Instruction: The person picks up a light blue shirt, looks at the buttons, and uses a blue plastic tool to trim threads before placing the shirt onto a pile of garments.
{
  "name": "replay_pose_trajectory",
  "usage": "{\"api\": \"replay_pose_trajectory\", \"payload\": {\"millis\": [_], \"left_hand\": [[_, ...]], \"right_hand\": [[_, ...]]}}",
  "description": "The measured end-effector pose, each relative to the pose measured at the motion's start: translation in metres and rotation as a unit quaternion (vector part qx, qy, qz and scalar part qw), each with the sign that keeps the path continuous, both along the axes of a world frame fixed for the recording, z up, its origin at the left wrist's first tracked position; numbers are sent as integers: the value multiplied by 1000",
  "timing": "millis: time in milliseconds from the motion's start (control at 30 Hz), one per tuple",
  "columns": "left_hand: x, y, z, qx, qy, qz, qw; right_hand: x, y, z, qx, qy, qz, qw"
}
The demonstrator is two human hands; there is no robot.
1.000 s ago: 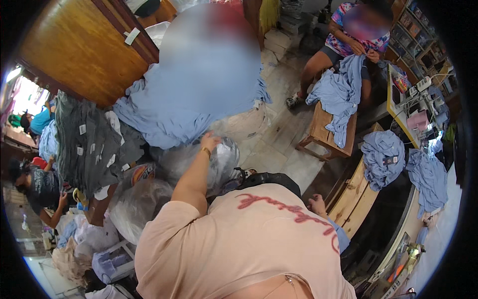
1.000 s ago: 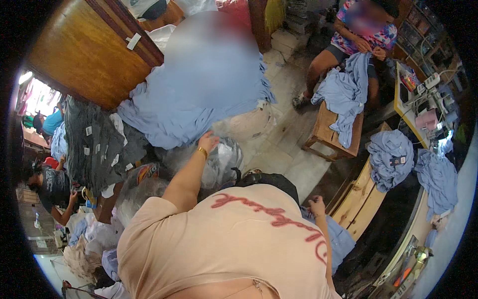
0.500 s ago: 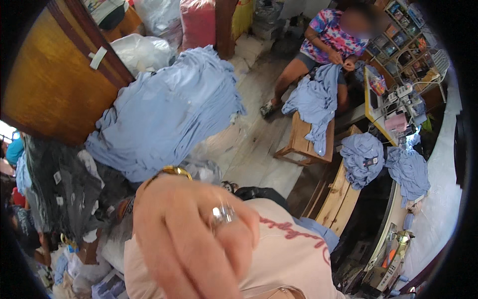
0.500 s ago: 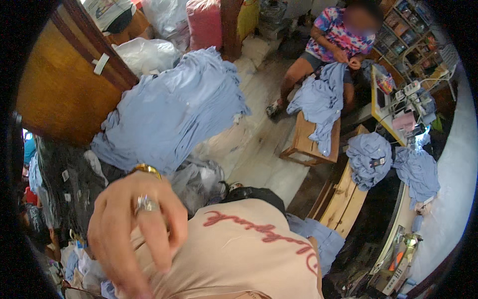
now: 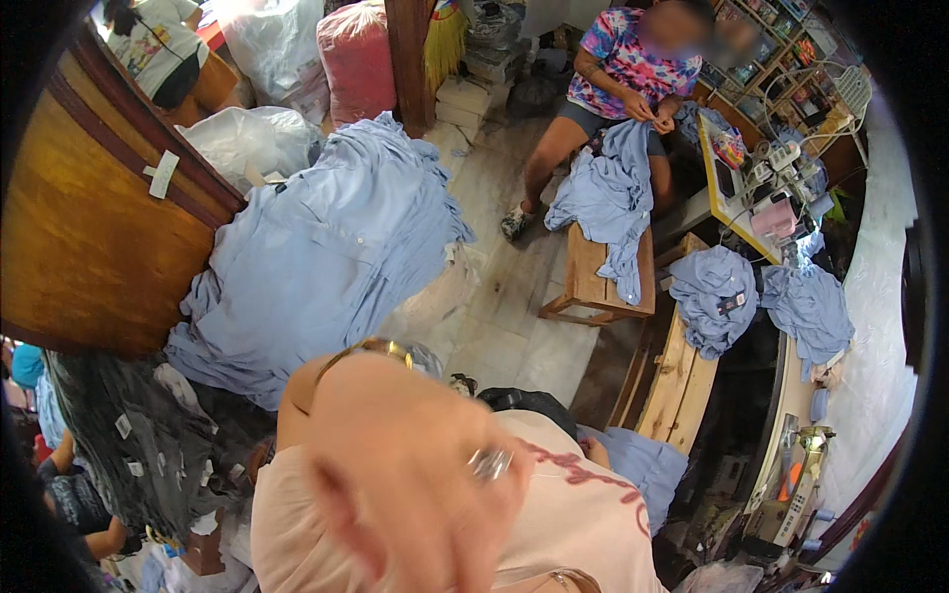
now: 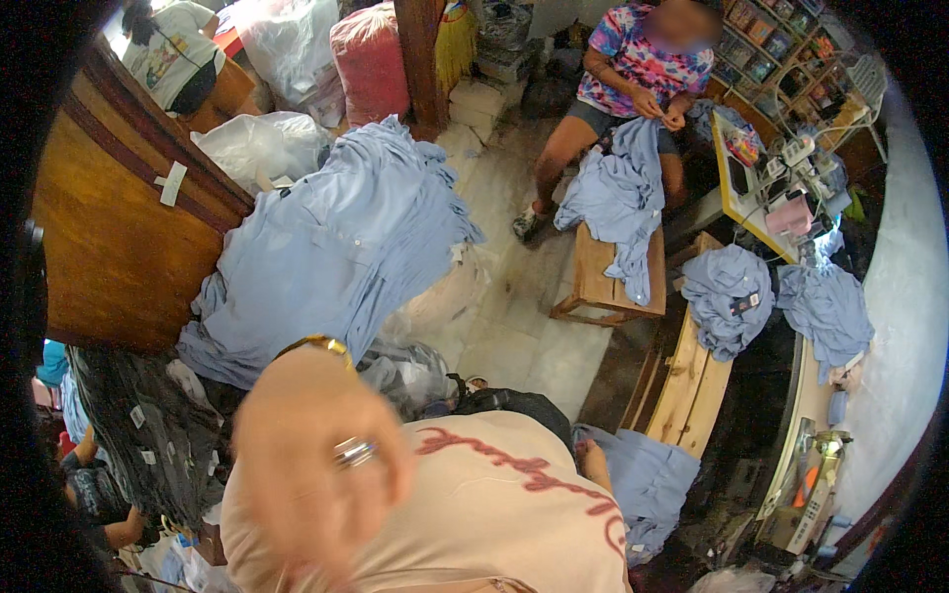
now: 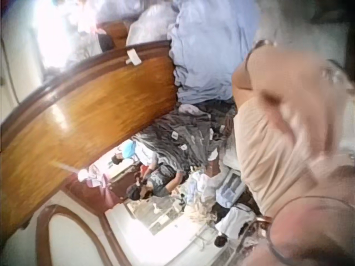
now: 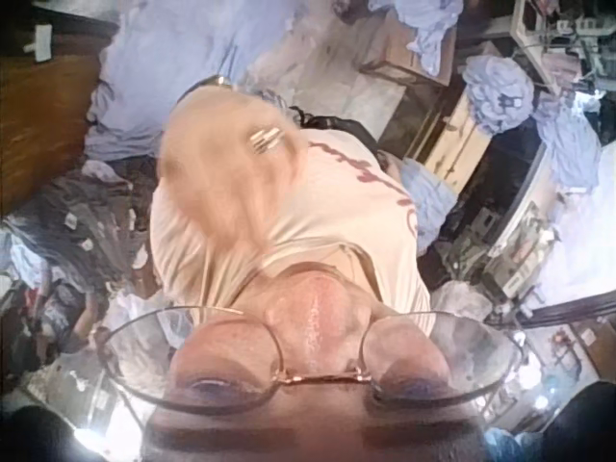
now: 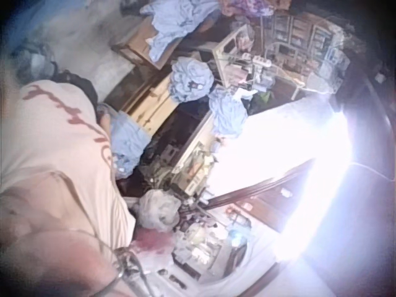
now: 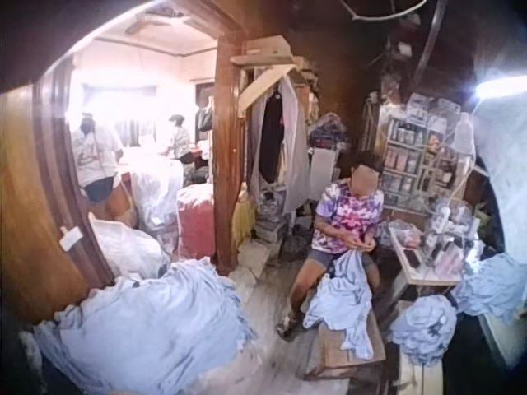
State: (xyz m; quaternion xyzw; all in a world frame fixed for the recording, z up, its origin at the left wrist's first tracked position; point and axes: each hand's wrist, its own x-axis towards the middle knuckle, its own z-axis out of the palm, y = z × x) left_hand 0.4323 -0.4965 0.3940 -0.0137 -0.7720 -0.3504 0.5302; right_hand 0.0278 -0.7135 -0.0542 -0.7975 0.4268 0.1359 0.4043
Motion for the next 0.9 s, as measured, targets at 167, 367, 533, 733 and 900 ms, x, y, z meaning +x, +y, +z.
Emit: {"api": "replay_pose_trajectory", "payload": {"millis": [167, 367, 533, 733, 900], "left_hand": [[41, -35, -191, 474, 180, 244, 826], [10, 36, -547, 649, -489, 356, 461], [-44, 98, -630, 631, -527, 278, 497], [48, 4, -625, 380, -611, 349, 601], [88, -53, -464, 668, -191, 516, 500]], "right_hand": [[-11, 4, -3, -10, 53, -19, 998], [-22, 19, 2, 3, 79, -65, 995], [-27, 31, 6, 7, 88, -99, 991], [-34, 41, 4, 10, 96, -120, 988], [-52, 57, 6, -5, 88, -154, 984]]}}
